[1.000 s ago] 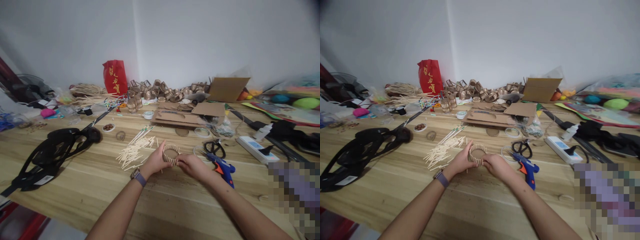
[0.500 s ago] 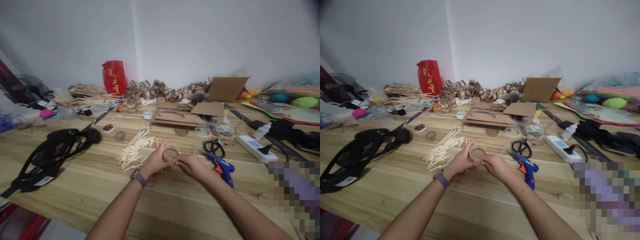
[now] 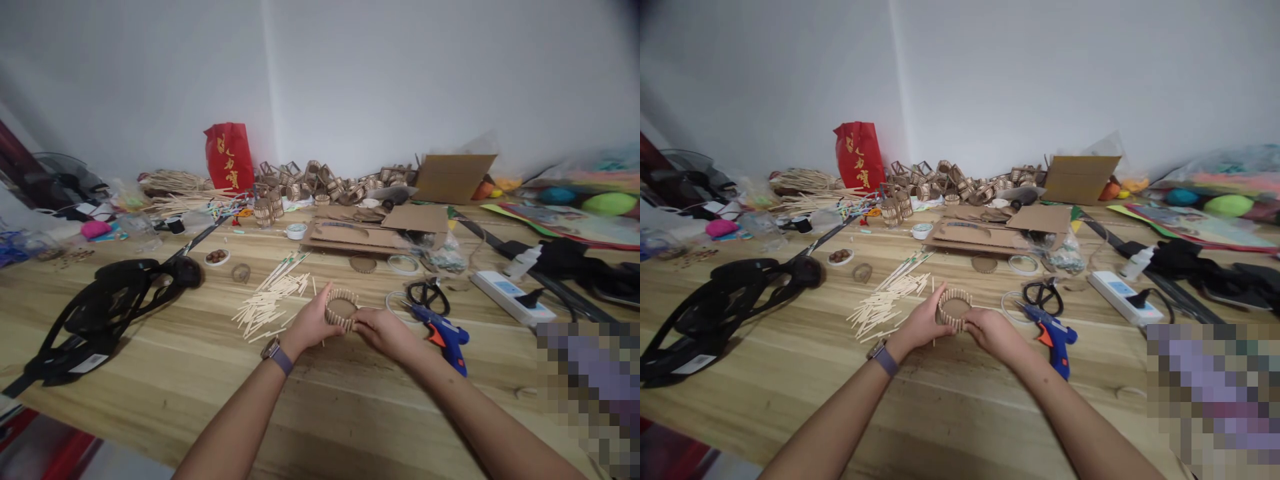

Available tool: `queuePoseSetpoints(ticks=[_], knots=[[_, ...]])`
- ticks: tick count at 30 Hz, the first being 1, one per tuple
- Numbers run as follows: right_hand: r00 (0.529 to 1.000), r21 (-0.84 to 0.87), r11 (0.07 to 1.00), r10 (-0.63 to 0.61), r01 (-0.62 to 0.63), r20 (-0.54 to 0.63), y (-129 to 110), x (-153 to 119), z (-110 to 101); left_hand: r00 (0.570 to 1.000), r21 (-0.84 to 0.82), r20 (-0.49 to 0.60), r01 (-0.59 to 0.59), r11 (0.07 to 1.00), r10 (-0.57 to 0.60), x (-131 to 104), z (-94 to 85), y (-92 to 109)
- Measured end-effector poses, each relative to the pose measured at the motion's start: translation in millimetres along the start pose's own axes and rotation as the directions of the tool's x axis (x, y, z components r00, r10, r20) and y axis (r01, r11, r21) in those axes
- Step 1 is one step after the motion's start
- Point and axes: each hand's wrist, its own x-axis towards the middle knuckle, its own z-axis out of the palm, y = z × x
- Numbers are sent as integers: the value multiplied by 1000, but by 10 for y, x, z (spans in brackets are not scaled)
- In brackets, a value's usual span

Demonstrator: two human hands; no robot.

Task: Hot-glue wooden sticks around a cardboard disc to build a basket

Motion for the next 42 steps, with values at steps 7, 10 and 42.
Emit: queuePoseSetpoints(ticks=[7,10,42], knots=[[1000,16,1000,-10,10,11,-13,-1,-21,1000,16,13,-4,1000,4,-3,-14,27],[999,28,999,-25,24,24,-5,1,-31,999,7,16,-31,999,31,-2,-12,-8],[645,-158,626,741,-764,-186,360,-917,-653,991,7,-113,-65,998,65,13,106,-73]])
